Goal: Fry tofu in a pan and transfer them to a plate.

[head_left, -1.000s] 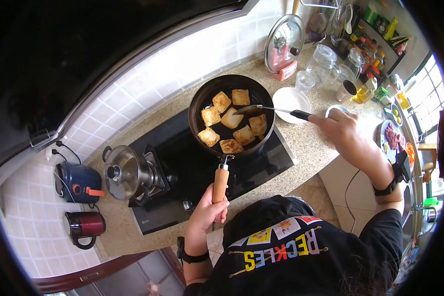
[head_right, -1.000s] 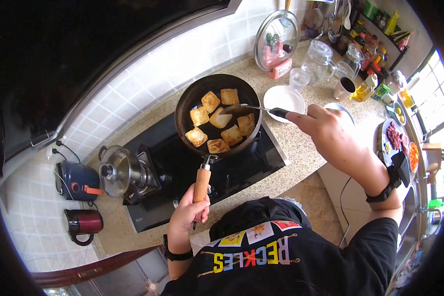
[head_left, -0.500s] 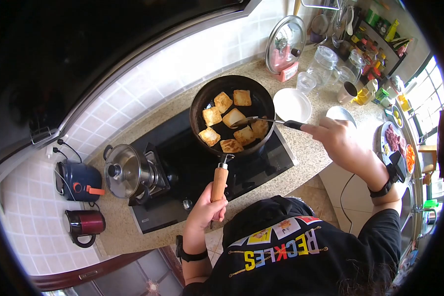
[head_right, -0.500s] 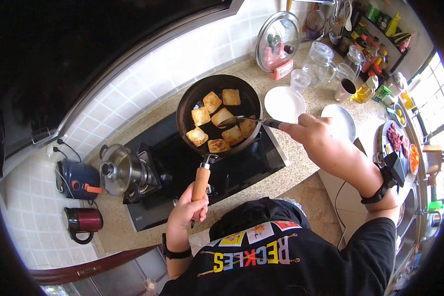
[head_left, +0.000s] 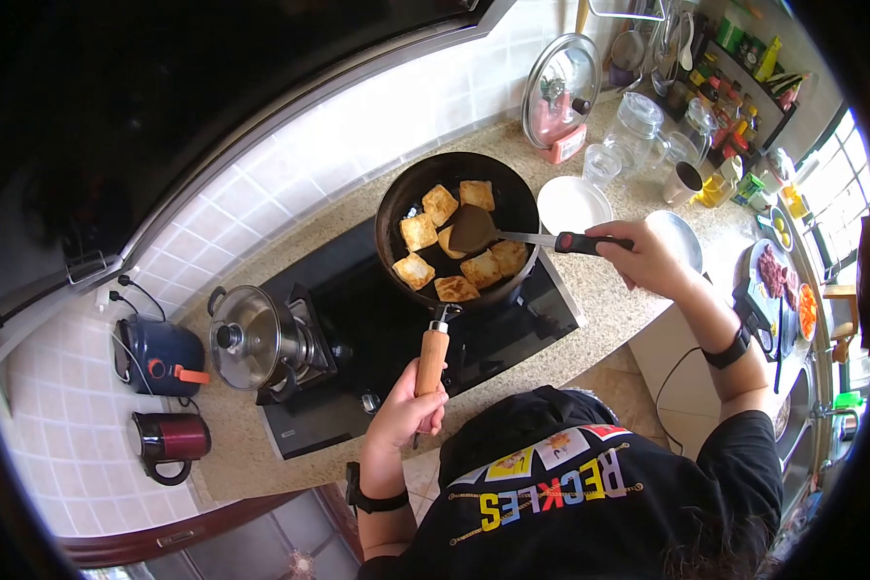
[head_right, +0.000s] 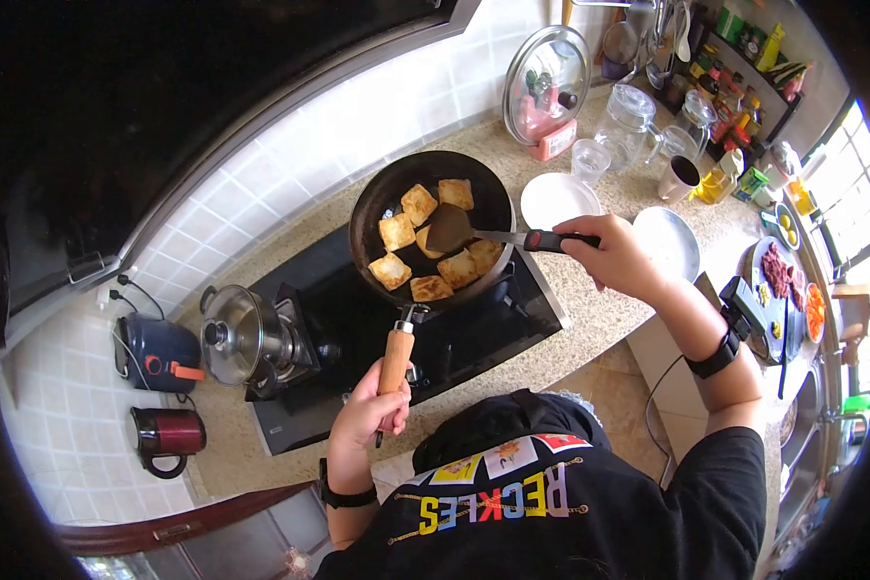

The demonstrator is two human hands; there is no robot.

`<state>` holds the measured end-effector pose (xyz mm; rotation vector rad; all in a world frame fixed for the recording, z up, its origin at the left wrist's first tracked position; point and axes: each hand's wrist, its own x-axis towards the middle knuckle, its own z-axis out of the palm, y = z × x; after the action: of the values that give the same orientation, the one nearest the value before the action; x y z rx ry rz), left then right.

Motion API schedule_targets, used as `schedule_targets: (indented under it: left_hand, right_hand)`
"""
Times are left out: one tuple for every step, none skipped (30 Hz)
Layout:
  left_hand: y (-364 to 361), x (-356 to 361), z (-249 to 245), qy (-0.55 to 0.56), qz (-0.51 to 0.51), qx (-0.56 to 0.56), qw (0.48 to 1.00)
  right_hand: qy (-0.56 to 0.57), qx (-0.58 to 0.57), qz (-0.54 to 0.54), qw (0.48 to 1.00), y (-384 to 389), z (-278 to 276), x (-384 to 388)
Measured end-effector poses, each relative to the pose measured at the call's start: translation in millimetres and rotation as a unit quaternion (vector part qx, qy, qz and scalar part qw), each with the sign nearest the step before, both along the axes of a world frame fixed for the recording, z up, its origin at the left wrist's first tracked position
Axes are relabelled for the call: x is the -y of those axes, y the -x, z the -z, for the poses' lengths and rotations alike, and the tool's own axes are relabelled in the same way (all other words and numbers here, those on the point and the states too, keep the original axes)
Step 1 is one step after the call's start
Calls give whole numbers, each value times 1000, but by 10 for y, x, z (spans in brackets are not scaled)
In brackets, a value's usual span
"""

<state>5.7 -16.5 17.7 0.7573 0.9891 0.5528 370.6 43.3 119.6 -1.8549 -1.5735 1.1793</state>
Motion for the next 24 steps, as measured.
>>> schedule_targets:
  left_hand:
    - [0, -3, 6, 1, 0, 0, 1000]
    - [0, -2, 11, 2, 0, -1, 1000]
    - [-2, -3, 15, 2, 3, -2, 1000]
    - [-2, -7, 16, 1, 3, -2, 1000]
    - [-2, -12, 14, 1, 2, -2, 1000]
    - [-6, -16, 6, 0, 2, -3, 1000]
    - [-11, -14, -6, -4, -1, 0, 1000]
    - [-10, -15, -15, -8, -5, 2, 1000]
    - [-10, -18, -20, -9, -7, 3, 1000]
    - [-10, -16, -22, -9, -6, 5, 1000]
    - [-10, -17, -22, -8, -6, 8, 1000]
    - [-9, -20, -20, -8, -7, 9, 1000]
    - [-6, -22, -16, -10, -7, 11, 1000]
    - [-2, -23, -13, -11, -7, 13, 1000]
    - [-1, -25, -7, -10, -8, 14, 1000]
    - [2, -28, -2, -10, -7, 15, 1000]
    - [4, -29, 0, -11, -6, 15, 1000]
    - [2, -27, -4, -10, -6, 15, 1000]
    - [-4, -24, -11, -8, -7, 13, 1000]
    - [-8, -25, -17, -6, -9, 11, 1000]
    - [-8, -26, -22, -7, -10, 10, 1000]
    - [-8, -23, -26, -7, -11, 10, 1000]
    - [-7, -19, -27, -7, -11, 10, 1000]
    - [-4, -19, -24, -7, -12, 10, 1000]
  right_hand:
    - [-84, 90, -56, 991, 10, -11, 7]
    - [-165, 179, -110, 964, 20, -14, 18]
    - [-165, 178, -107, 964, 27, -1, 18]
    - [-205, 202, -133, 948, 35, 18, 3]
    - [-245, 226, -160, 929, 45, 23, -13]
    - [-246, 226, -159, 929, 54, 8, -34]
    - [-251, 233, -185, 921, 65, -13, -59]
    - [-256, 240, -211, 912, 82, -36, -77]
    - [-257, 240, -213, 912, 97, -86, -79]
    - [-235, 254, -217, 913, 108, -159, -68]
    - [-212, 269, -222, 913, 120, -217, -62]
    - [-212, 270, -223, 912, 132, -245, -59]
    - [-202, 278, -231, 910, 144, -261, -45]
    - [-192, 287, -239, 908, 157, -280, -37]
    - [-191, 287, -240, 907, 173, -314, -39]
    - [-192, 294, -249, 903, 191, -353, -49]
    - [-192, 300, -258, 898, 203, -370, -59]
    - [-192, 299, -258, 898, 208, -371, -72]
    - [-202, 295, -267, 895, 211, -371, -85]
    - [-213, 290, -275, 892, 215, -370, -97]
    - [-213, 290, -276, 891, 222, -372, -104]
    - [-212, 294, -279, 889, 228, -373, -107]
    - [-211, 299, -282, 887, 233, -375, -106]
    - [-211, 299, -283, 886, 237, -378, -97]
